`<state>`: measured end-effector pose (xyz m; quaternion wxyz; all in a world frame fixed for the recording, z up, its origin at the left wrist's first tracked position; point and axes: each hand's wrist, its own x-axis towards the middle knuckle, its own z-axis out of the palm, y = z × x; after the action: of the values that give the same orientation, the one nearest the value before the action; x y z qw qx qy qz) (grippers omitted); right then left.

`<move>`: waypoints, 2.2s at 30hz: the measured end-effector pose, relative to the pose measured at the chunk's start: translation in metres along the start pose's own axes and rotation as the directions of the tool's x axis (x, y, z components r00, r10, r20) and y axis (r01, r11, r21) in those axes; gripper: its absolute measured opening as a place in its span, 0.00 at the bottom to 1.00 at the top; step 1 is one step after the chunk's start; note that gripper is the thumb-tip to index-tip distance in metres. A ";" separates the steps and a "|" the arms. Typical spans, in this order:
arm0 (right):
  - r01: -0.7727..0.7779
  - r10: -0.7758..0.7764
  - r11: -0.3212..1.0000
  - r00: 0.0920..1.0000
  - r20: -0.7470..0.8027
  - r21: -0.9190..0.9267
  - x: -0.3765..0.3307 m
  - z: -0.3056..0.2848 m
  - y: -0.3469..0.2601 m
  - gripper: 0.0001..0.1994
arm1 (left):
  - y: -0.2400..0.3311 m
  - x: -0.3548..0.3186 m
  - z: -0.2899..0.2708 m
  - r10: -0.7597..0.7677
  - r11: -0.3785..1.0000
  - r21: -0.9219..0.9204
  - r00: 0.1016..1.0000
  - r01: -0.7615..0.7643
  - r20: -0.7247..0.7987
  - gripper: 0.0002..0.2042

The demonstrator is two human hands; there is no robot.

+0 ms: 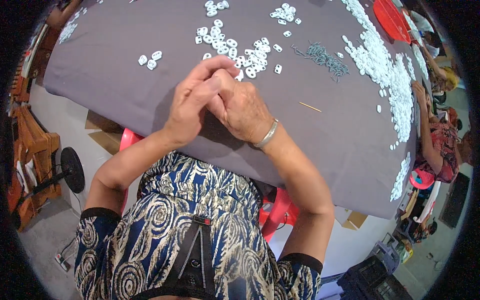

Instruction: The person sorts small white plastic components by hand on a table, inspecting them one by one.

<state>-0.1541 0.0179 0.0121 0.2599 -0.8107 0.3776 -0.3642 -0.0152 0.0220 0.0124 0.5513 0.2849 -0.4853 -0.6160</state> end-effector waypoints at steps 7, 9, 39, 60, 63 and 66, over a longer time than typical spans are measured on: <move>-0.051 0.057 0.995 0.996 -0.064 0.085 0.003 0.002 0.004 0.09 | -0.019 0.013 0.031 -0.076 0.988 -0.149 0.960 0.037 -0.269 0.13; -0.125 0.125 0.992 0.991 -0.037 0.021 0.001 0.001 0.003 0.09 | -0.023 0.014 0.030 -0.091 0.987 -0.152 0.957 0.050 -0.274 0.13; -0.094 0.078 0.983 0.991 -0.106 -0.156 0.003 -0.002 0.010 0.08 | -0.011 0.017 0.015 -0.104 0.966 -0.256 0.967 0.042 -0.234 0.16; -0.025 0.019 0.948 1.000 -0.021 -0.318 0.002 0.002 0.015 0.11 | 0.062 0.024 -0.106 0.376 0.198 0.978 0.926 -0.060 -0.019 0.11; -0.068 0.067 0.942 0.998 -0.016 -0.329 0.000 0.003 0.017 0.11 | 0.066 0.009 -0.080 0.556 0.421 0.875 0.830 -0.241 -0.039 0.17; -0.075 0.082 0.941 0.997 0.007 -0.331 0.002 0.006 0.011 0.11 | 0.098 -0.004 -0.037 0.775 0.404 0.634 0.615 -0.660 0.146 0.18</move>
<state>-0.1532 0.0106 0.0019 0.1385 -0.8308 0.4627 -0.2765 0.0582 0.0233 0.0877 0.6703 0.2666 -0.6868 -0.0889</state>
